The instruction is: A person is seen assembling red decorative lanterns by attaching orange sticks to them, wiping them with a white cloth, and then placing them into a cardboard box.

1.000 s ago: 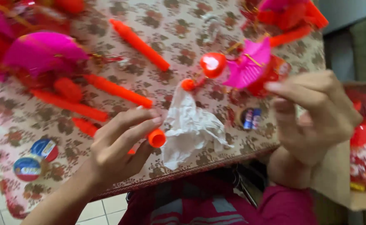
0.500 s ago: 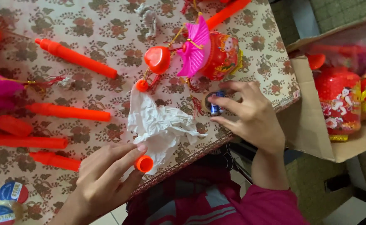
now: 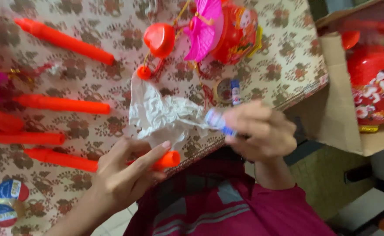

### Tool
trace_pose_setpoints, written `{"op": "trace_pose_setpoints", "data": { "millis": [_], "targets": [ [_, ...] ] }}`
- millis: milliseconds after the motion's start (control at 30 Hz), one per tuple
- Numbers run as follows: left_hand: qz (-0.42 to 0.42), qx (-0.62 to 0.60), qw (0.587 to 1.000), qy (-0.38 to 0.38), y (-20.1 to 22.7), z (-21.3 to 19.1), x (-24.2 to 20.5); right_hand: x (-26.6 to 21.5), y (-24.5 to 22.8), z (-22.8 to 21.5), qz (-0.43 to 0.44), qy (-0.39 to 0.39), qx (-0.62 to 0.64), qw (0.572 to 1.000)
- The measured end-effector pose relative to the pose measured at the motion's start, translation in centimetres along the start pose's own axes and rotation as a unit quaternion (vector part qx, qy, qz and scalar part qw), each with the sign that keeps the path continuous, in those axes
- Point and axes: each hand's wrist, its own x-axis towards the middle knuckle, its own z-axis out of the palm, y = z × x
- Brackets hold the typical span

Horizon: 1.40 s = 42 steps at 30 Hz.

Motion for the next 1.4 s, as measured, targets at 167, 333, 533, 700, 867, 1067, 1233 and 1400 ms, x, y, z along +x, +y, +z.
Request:
{"op": "trace_pose_setpoints", "data": {
  "millis": [167,333,533,700,867,1067,1233,1400],
  "targets": [
    [-0.004,0.002,1.000,-0.002,0.0,0.8,0.2,-0.1,-4.1,3.5,0.093,0.065,0.150,0.982],
    [-0.005,-0.023,1.000,-0.003,0.5,1.0,0.5,-1.3,-6.0,3.9,0.167,0.032,0.151,0.974],
    [0.027,-0.024,0.999,0.008,0.2,1.4,0.0,-0.8,-6.7,4.0,0.160,-0.047,0.101,0.981],
    [0.055,-0.004,0.998,0.005,0.7,1.3,0.6,-0.6,-5.9,5.1,0.102,-0.018,0.111,0.988],
    [0.042,-0.014,0.999,0.017,0.6,1.5,0.5,-0.6,-4.8,5.5,0.052,-0.088,0.032,0.994],
    [0.033,-0.060,0.997,0.032,0.7,1.6,0.7,-0.9,-2.8,2.2,0.083,-0.051,-0.192,0.977],
    [0.031,-0.130,0.990,0.039,0.5,1.8,0.7,-3.1,0.0,-0.8,0.146,-0.105,-0.391,0.903],
    [0.053,-0.099,0.993,-0.028,0.7,1.4,1.2,-3.1,-0.1,-1.0,0.157,-0.079,-0.346,0.922]
  ]
}}
